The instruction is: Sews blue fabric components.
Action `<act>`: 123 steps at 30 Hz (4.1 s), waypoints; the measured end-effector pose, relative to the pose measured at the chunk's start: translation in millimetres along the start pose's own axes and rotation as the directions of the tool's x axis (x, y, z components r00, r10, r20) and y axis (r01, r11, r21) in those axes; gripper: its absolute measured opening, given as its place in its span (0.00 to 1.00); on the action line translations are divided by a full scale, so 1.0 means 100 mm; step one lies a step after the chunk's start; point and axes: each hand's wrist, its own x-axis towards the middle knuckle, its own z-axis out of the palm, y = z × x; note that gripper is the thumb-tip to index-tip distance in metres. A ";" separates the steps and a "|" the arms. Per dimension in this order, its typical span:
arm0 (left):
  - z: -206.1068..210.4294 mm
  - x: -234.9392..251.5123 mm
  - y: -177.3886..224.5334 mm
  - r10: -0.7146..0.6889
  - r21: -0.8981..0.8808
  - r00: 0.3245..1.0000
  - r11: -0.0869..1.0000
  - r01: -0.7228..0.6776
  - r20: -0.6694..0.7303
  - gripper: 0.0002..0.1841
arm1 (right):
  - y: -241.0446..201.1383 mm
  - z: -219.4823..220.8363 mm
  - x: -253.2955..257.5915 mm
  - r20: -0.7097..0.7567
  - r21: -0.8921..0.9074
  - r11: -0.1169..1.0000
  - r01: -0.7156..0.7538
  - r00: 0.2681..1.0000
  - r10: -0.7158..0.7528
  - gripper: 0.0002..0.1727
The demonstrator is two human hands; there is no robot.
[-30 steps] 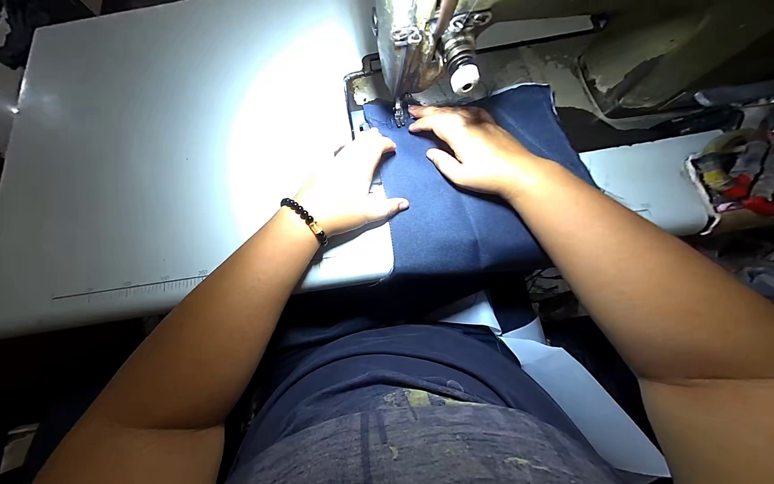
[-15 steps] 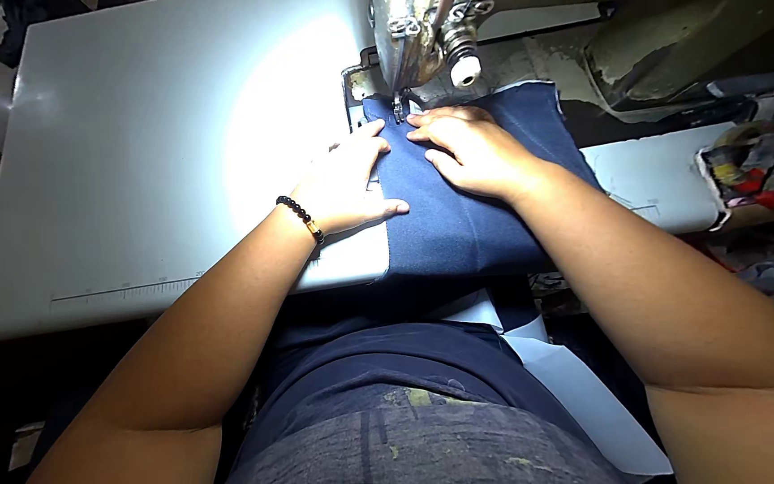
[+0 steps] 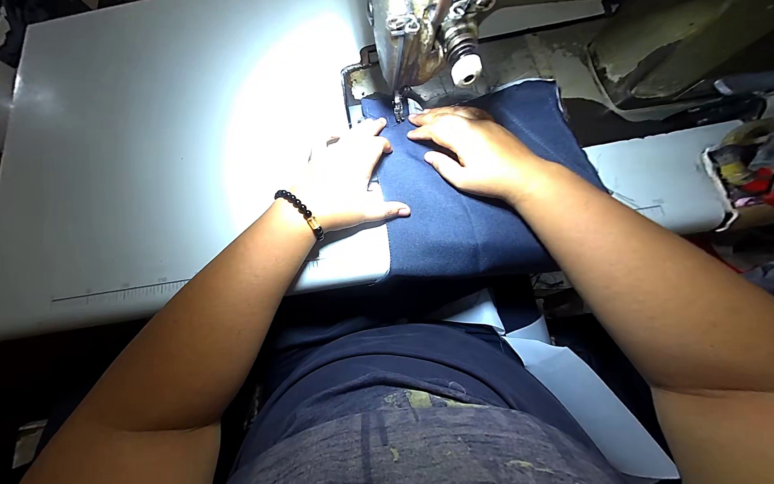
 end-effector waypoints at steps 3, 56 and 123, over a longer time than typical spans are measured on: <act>0.01 -0.01 -0.02 0.021 -0.008 1.000 1.000 -0.021 -0.015 0.51 | 0.01 0.01 -0.03 -0.027 0.009 0.999 0.042 0.999 -0.042 0.23; 0.32 -0.69 0.50 -0.236 -0.114 0.957 0.969 0.219 -0.166 0.32 | -0.88 0.47 -0.82 -0.224 -0.114 0.993 0.002 0.974 -0.028 0.24; 0.33 -0.78 0.19 0.358 0.006 0.877 0.927 -0.376 -0.320 0.20 | -0.78 0.35 -0.82 -0.185 -0.003 0.999 0.053 0.981 -0.053 0.19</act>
